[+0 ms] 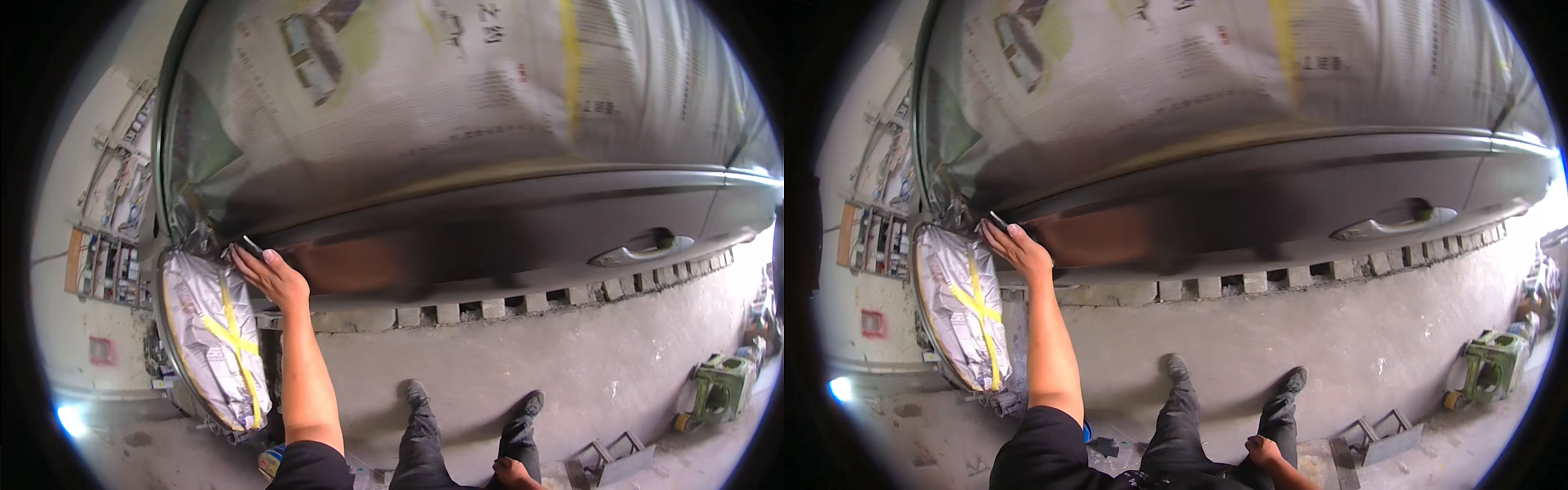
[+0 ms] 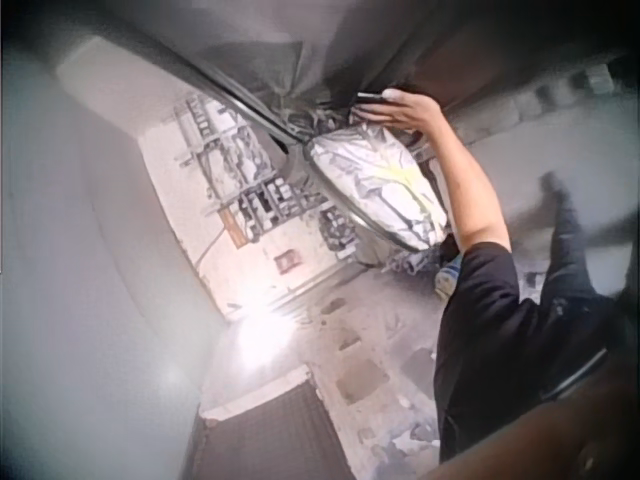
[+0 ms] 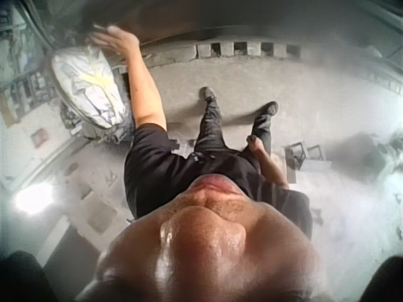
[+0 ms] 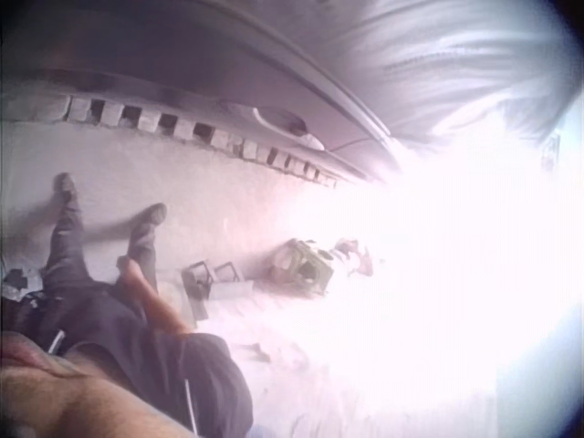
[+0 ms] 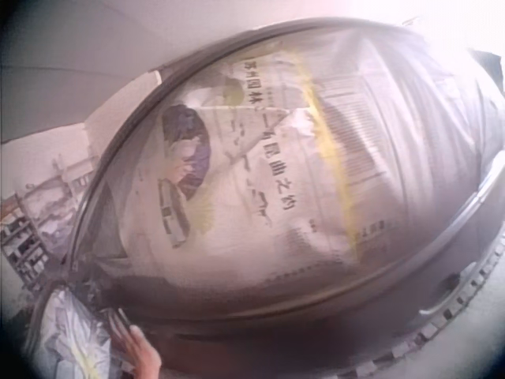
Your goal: The person sands various panels of a car by hand, including the hood, fender, and side mirror, using a piece of sandpaper. They move the paper in a back-and-forth motion across the surfaces, some of which are masked with tape and newspaper.
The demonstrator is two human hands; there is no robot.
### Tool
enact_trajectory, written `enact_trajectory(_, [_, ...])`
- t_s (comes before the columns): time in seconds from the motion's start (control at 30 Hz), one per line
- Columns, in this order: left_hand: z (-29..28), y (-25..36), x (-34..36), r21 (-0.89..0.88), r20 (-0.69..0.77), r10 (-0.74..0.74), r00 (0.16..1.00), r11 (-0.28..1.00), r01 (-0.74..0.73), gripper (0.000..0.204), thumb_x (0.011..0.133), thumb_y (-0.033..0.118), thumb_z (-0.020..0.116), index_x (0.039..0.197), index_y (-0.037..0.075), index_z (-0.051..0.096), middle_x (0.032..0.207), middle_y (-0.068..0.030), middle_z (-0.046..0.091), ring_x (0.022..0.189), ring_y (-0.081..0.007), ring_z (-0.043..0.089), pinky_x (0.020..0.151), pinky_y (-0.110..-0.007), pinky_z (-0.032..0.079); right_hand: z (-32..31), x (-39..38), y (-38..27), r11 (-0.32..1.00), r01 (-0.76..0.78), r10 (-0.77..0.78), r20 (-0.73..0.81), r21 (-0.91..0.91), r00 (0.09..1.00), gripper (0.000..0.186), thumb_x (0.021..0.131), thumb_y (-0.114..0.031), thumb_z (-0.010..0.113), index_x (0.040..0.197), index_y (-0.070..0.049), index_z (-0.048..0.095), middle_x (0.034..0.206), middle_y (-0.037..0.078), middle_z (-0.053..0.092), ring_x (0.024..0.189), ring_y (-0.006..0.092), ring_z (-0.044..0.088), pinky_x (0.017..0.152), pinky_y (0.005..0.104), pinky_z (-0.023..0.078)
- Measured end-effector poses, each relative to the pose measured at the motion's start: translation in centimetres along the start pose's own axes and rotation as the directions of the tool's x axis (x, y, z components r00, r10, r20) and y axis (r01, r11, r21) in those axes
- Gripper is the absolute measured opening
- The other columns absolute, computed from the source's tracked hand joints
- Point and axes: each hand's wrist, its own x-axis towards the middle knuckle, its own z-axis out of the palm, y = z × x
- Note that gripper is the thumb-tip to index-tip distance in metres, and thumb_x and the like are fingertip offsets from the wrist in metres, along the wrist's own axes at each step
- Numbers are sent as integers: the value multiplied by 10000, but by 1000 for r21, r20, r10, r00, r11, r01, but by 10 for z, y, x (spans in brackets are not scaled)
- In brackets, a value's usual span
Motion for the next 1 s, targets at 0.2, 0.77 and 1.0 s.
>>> enact_trajectory(0.2, [14, 194, -52, -87, 88, 201, 976, 977, -193, 786, 992, 455, 404, 1472, -124, 177, 1533, -304, 151, 1420, -508, 141, 1152, -589, 147, -5, -12, 0, 998, 60, -60, -20, 3, 998, 317, 937, -326, 487, 1077, -123, 686, 1185, 126, 653, 1088, 326, 617, 895, 401, 520])
enact_trajectory(0.77, [31, 637, -145, -480, 261, 467, 845, 822, -307, 847, 885, 418, 575, 1448, -128, 256, 1542, -308, 192, 1453, -471, 135, 1165, -575, 129, -36, -73, 84, 740, 14, 288, -336, 672, 897, 331, 908, -280, 606, 1103, -24, 681, 1006, 187, 712, 981, 298, 689, 872, 365, 518])
enact_trajectory(1.0, [45, 710, -156, -487, 292, 623, 726, 750, -447, 847, 905, 439, 538, 1484, -91, 220, 1581, -279, 117, 1486, -422, 43, 1192, -538, 58, -41, -92, 120, 688, -17, 352, -313, 725, 882, 358, 900, -309, 605, 1127, -42, 679, 1028, 181, 712, 982, 307, 688, 884, 374, 520])
